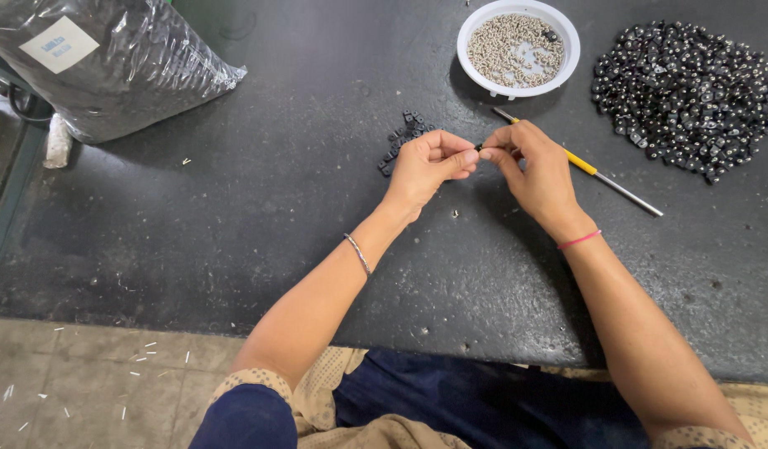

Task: The person assembles small black plastic components with metal pins on a workbench. They pick up a black piece, insert a metal pin, and use a yellow-handled tool to press the pin into place. The process is repeated for multiple units, with finished items placed in a pile.

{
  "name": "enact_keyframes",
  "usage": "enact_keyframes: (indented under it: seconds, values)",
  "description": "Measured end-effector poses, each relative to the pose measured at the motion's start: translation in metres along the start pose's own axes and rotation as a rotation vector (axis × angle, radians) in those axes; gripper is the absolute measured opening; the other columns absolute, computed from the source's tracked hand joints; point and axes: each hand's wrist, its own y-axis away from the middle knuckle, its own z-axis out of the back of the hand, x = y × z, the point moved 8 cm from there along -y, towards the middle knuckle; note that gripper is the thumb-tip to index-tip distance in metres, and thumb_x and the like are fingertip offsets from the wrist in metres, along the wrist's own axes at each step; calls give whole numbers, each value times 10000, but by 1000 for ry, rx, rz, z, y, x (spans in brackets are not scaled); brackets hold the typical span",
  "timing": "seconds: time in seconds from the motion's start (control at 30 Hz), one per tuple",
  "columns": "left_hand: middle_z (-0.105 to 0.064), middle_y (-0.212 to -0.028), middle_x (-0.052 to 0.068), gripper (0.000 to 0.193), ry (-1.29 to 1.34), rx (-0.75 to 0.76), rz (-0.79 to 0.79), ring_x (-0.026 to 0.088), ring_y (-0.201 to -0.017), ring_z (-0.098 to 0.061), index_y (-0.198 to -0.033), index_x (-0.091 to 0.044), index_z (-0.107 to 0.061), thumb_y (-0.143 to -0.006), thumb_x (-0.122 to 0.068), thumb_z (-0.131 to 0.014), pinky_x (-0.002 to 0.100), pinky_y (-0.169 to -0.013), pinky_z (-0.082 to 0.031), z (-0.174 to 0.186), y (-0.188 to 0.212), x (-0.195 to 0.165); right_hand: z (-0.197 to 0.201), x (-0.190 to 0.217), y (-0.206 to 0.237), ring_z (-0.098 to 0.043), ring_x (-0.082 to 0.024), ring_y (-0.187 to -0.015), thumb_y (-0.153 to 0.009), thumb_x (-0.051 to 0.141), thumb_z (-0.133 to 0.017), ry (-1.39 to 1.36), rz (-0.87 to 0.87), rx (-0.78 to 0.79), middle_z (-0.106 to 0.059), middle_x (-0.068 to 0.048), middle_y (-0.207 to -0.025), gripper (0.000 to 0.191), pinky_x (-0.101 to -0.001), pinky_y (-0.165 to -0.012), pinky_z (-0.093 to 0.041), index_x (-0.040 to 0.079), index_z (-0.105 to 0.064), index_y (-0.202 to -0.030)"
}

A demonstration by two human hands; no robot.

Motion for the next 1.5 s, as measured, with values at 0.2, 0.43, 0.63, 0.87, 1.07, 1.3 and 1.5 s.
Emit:
enact_keyframes:
  seconds: [0.2, 0.43, 0.63, 0.87, 1.07, 1.3, 1.5]
  values:
    - [-759, -932, 75, 150, -23, 4, 10, 126, -853, -727, -1017, -4, -711, -908, -86, -773, 262, -779, -605, 2, 0, 2, -1, 1, 0, -672, -210, -846, -958, 30, -750, 0, 18, 6, -676, -94, -975, 138, -318, -744, -541, -5, -637, -1030]
    - [-750, -926, 61, 127, -30, 52, -16, 110, -833, -700, -1005, -10, -710, -908, -63, -773, 256, -758, -586, 2, -4, 6, -4, -1, 1, -699, -204, -885, -945, -12, -712, -64, 7, -10, -699, -91, -993, 141, -314, -792, -549, -4, -643, -1068]
    - [-746, -919, 58, 93, -41, 93, -42, 109, -835, -694, -977, -18, -709, -906, -36, -767, 256, -758, -580, 2, -5, 9, -11, -10, 1, -699, -175, -831, -902, -93, -653, -33, -58, 33, -717, -88, -920, 197, -289, -755, -538, 4, -738, -1052]
    - [-743, -906, 51, 77, -46, 91, -66, 105, -829, -690, -961, -25, -710, -906, -28, -764, 256, -754, -576, 4, -5, 9, -14, -14, 1, -720, -131, -847, -920, -88, -636, -94, -115, 57, -744, -74, -933, 194, -265, -766, -556, -1, -738, -1060]
    - [-742, -900, 46, 54, -73, 90, -82, 98, -824, -682, -942, -25, -715, -909, -23, -758, 250, -752, -573, 4, -3, 6, -14, -16, 1, -723, -123, -850, -926, -84, -635, -88, -134, 53, -756, -70, -931, 197, -262, -775, -563, 0, -744, -1067]
    - [-722, -878, 28, 75, -41, 125, -107, 79, -808, -652, -926, -25, -705, -902, -12, -774, 238, -739, -550, 1, -3, 7, -20, -17, 1, -679, -143, -783, -926, -100, -631, -59, -111, 24, -715, -74, -867, 129, -282, -728, -548, -7, -696, -988]
    - [-727, -866, 23, 84, -49, 104, -117, 75, -793, -655, -904, -20, -700, -886, 1, -779, 236, -726, -548, 0, -4, 9, -22, -15, 4, -677, -166, -760, -914, -109, -621, -17, -110, -7, -696, -95, -851, 125, -291, -710, -540, -7, -664, -973]
